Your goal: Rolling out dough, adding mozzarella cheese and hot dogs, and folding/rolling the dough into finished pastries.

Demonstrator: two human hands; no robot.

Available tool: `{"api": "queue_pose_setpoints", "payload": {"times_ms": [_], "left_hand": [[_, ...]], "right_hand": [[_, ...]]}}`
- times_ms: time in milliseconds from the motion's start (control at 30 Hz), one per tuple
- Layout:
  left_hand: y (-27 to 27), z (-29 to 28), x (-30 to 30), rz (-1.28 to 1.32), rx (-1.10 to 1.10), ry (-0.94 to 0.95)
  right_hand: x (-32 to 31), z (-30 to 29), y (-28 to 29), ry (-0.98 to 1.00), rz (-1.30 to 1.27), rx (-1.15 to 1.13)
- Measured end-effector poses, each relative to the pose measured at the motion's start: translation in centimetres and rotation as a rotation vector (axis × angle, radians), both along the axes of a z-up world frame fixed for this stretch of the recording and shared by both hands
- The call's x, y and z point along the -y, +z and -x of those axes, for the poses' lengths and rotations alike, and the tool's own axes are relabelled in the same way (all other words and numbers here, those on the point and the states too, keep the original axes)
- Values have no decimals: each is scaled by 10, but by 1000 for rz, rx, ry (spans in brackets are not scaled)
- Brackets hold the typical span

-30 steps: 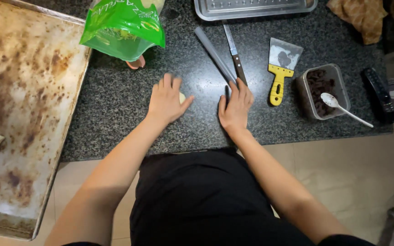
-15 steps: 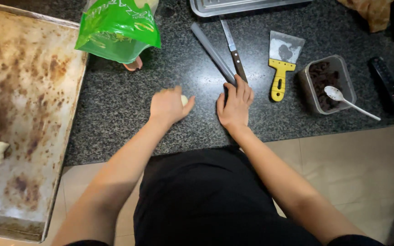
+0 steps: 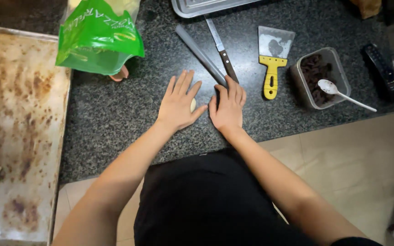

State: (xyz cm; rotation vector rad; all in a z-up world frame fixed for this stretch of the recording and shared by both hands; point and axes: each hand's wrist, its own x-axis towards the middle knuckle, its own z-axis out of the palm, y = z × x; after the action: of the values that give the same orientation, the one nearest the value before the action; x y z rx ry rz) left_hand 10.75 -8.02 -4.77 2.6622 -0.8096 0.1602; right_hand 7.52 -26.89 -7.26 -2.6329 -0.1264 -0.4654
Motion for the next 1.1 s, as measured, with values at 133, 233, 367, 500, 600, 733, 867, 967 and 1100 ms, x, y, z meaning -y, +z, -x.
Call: {"api": "queue_pose_setpoints", "payload": {"times_ms": [133,233,367,500,600,733,867,967,1100], "left_hand": [[9,-3,10,-48,-98,2],[13,-4,14,-72,-161,30],[6,-7,17,-105,-164,-6],[6,-12,19,-127,-158,-31],[9,-11,19,-127,-162,-37],[-2,-15,6,-9,-180,-85],[-9,-8,-15,344,-299,48],[-20,1,-31,175,-176,134],[-6,2,-33,-6,-153,183]], "right_hand": [[1,0,-1,2,2,-35],[0,-1,-1,-6,11,-57],[1,-2,-3,-10,-5,-63],[2,-1,-1,-15,-29,-92],[1,1,-2,-34,-23,-74],[-1,-2,-4,-90,-61,-44],[2,0,-8,-162,-44,-38],[11,-6,-13,-244,-54,-17],[39,-7,-19,-323,-10,40]]}}
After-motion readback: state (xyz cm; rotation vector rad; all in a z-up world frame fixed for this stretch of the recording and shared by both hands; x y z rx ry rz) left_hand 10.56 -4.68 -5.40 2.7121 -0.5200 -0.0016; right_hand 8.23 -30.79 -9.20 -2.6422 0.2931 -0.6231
